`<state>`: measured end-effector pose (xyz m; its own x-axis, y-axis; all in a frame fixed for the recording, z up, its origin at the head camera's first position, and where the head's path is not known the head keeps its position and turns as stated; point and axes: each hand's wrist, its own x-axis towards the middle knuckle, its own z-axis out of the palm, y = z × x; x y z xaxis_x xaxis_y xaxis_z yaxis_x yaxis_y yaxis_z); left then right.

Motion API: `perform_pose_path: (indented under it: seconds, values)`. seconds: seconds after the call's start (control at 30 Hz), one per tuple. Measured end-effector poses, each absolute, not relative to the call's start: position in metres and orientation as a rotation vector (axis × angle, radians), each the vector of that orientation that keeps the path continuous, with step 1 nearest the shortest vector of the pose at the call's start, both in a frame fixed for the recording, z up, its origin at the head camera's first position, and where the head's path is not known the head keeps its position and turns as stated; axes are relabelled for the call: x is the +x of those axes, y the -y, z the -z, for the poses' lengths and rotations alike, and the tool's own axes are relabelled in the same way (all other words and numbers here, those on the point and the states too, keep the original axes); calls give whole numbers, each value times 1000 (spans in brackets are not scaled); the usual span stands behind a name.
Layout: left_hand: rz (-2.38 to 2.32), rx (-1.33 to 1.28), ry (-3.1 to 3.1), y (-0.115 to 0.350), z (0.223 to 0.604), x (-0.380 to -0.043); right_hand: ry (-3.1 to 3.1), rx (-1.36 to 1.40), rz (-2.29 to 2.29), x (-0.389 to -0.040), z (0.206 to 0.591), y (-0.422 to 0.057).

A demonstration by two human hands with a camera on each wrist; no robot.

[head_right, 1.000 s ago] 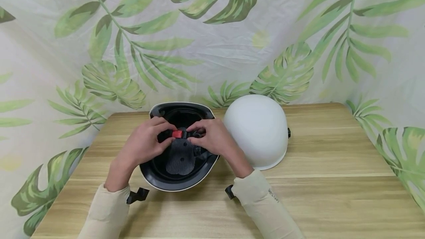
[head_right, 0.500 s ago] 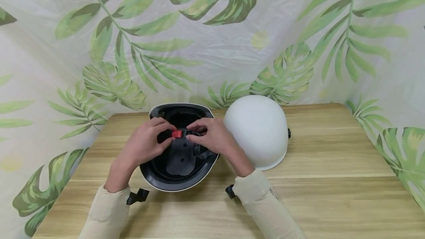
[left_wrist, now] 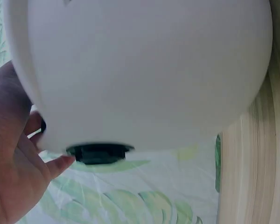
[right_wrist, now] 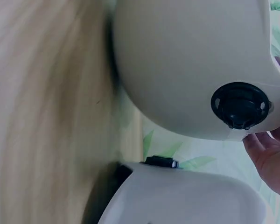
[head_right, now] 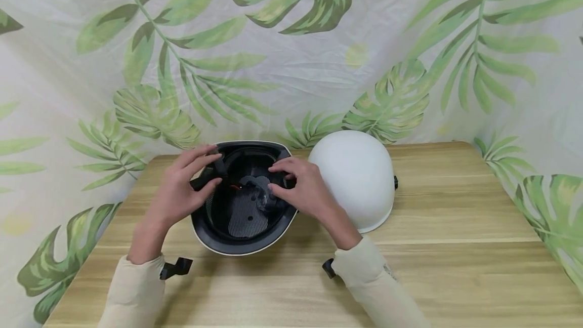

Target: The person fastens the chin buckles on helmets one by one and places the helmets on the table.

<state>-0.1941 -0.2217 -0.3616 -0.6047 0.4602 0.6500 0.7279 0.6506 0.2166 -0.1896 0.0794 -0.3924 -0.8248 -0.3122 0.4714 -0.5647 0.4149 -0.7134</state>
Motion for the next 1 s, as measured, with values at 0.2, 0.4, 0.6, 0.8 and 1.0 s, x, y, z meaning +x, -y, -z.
perform_pose_path:
  seconds: [0.2, 0.4, 0.6, 0.8, 1.0]
  values:
    - [678, -816, 2446, 231, 366, -192, 2360, 673, -1311, -184, 400, -88]
    - [759, -707, 2652, 240, 369, -189, 2386, 596, -1362, -178, 404, -91]
    - [818, -616, 2778, 246, 368, -190, 2429, 540, -1422, -175, 404, -88]
    - [853, -592, 2784, 250, 369, -192, 2425, 512, -1512, -177, 407, -85]
    - [963, -567, 2745, 257, 371, -195, 2500, 470, -1531, -186, 414, -79]
